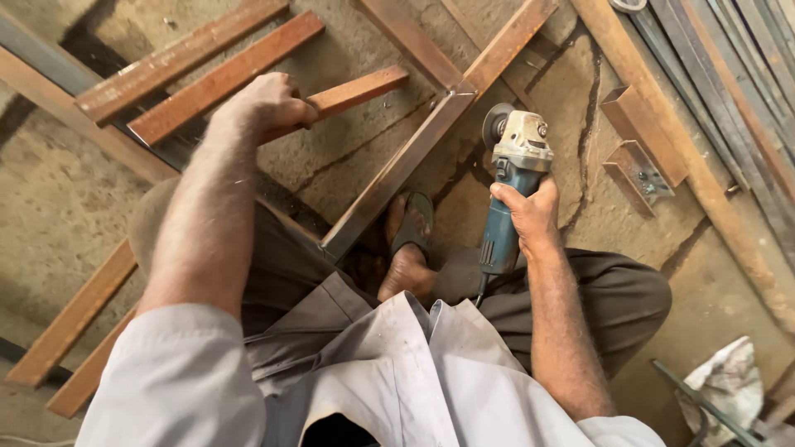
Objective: The person sits on the workshop floor holding an angle grinder in the right hand and repeatedly grinds the welded joints of a wooden-and-steel frame, repositioning the frame and lifting pieces aside between grinding passes, with sparks visible as the grinder contacts the metal.
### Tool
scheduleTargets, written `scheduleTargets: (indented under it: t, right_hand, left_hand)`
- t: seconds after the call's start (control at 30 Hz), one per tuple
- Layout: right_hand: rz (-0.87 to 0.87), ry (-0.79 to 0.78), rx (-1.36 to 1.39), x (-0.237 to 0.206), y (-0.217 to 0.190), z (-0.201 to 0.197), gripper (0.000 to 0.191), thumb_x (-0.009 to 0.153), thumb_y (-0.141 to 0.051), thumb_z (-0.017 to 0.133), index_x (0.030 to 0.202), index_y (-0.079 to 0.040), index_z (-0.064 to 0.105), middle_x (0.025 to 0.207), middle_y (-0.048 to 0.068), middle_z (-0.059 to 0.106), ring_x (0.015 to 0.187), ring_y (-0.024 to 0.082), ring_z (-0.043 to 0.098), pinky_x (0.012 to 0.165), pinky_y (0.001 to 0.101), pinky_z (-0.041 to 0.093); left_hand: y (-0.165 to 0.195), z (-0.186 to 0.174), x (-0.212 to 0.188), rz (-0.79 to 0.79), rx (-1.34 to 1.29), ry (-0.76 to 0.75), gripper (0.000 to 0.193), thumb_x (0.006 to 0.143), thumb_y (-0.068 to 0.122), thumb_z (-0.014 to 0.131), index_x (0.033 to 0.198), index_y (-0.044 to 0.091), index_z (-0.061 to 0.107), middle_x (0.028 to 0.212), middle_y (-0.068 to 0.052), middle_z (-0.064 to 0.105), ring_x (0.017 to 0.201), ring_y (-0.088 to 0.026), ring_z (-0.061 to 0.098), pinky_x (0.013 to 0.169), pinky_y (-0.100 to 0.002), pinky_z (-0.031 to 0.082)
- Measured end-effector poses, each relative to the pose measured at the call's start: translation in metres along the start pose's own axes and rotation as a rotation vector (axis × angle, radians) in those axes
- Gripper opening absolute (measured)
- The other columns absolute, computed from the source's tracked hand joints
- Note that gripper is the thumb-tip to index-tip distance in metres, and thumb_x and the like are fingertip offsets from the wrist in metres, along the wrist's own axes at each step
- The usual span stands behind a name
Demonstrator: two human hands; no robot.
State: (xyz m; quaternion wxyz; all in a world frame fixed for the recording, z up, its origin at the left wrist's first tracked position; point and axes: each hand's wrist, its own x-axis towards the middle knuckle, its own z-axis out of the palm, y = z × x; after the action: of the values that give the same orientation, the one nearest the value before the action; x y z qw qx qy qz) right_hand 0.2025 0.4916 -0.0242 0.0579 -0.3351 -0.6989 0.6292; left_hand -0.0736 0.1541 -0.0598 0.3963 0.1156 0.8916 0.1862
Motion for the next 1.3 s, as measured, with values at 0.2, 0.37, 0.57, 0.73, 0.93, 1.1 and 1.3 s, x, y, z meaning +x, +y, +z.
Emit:
scheduleTargets:
  t: [0.2, 0.37, 0.57, 0.73, 0.93, 1.1, 1.3]
  right_hand:
    - [-0.003, 0.042, 0.056, 0.001, 0.006, -0.007, 0.046, 0.077, -0.008, 0.081, 0.118, -0.001, 0.061, 0.097, 0.005, 0.066, 0.081, 0.013, 0.066, 0.071, 0.0297, 0.057]
    - [0.008, 0.106, 0.035, 0.008, 0.016, -0.013, 0.046, 0.077, -0.009, 0.082, 0.116, 0.0, 0.06, 0.098, 0.005, 0.067, 0.082, 0.013, 0.066, 0.071, 0.03, 0.056]
    - [-0.06, 0.099, -0.04, 0.007, 0.022, -0.013, 0.053, 0.074, -0.012, 0.083, 0.12, 0.0, 0.059, 0.102, 0.004, 0.067, 0.087, 0.013, 0.065, 0.074, 0.0305, 0.056]
    - [-0.013, 0.163, -0.326, 0.019, 0.025, -0.006, 0.065, 0.067, -0.02, 0.086, 0.122, 0.002, 0.06, 0.104, 0.011, 0.071, 0.089, 0.019, 0.069, 0.078, 0.0332, 0.057]
    - [-0.206, 0.144, -0.883, 0.072, 0.016, 0.01, 0.092, 0.067, -0.035, 0.088, 0.136, 0.009, 0.047, 0.115, 0.03, 0.068, 0.106, 0.045, 0.067, 0.092, 0.0487, 0.053]
    - [-0.153, 0.115, -0.989, 0.1, 0.007, 0.015, 0.105, 0.067, -0.036, 0.084, 0.149, 0.008, 0.035, 0.116, 0.031, 0.067, 0.107, 0.046, 0.067, 0.095, 0.0509, 0.052]
    - [-0.124, 0.116, -1.05, 0.11, -0.001, 0.017, 0.093, 0.07, -0.037, 0.082, 0.141, 0.008, 0.042, 0.116, 0.029, 0.069, 0.107, 0.044, 0.068, 0.096, 0.0497, 0.053]
  left_hand:
    - [0.017, -0.032, -0.053, 0.138, 0.131, 0.098, 0.048, 0.08, 0.036, 0.085, 0.11, 0.001, 0.073, 0.11, -0.018, 0.073, 0.099, -0.031, 0.07, 0.086, -0.046, 0.057]
    - [0.044, 0.022, -0.053, 0.035, -0.21, -0.009, 0.05, 0.076, 0.034, 0.084, 0.116, 0.007, 0.07, 0.114, -0.012, 0.075, 0.1, -0.024, 0.073, 0.09, -0.039, 0.059]
    - [0.053, 0.096, -0.016, 0.269, 0.009, 0.192, 0.064, 0.07, 0.042, 0.09, 0.115, 0.002, 0.068, 0.106, -0.025, 0.073, 0.104, -0.04, 0.069, 0.09, -0.048, 0.056]
    - [0.049, 0.117, 0.007, 0.361, 0.009, 0.014, 0.066, 0.067, 0.046, 0.087, 0.116, 0.004, 0.071, 0.104, -0.023, 0.073, 0.103, -0.039, 0.07, 0.09, -0.046, 0.055]
    - [0.057, 0.13, 0.028, 0.36, -0.013, -0.114, 0.061, 0.09, 0.059, 0.068, 0.11, 0.002, 0.074, 0.107, -0.025, 0.072, 0.105, -0.04, 0.069, 0.092, -0.048, 0.054]
    - [0.061, 0.125, 0.03, 0.33, -0.011, -0.127, 0.058, 0.091, 0.057, 0.065, 0.112, 0.003, 0.075, 0.109, -0.026, 0.073, 0.108, -0.041, 0.068, 0.096, -0.049, 0.053]
    - [0.068, 0.122, 0.026, 0.271, -0.057, -0.168, 0.054, 0.089, 0.055, 0.066, 0.114, 0.008, 0.075, 0.112, -0.023, 0.073, 0.109, -0.039, 0.069, 0.097, -0.049, 0.053]
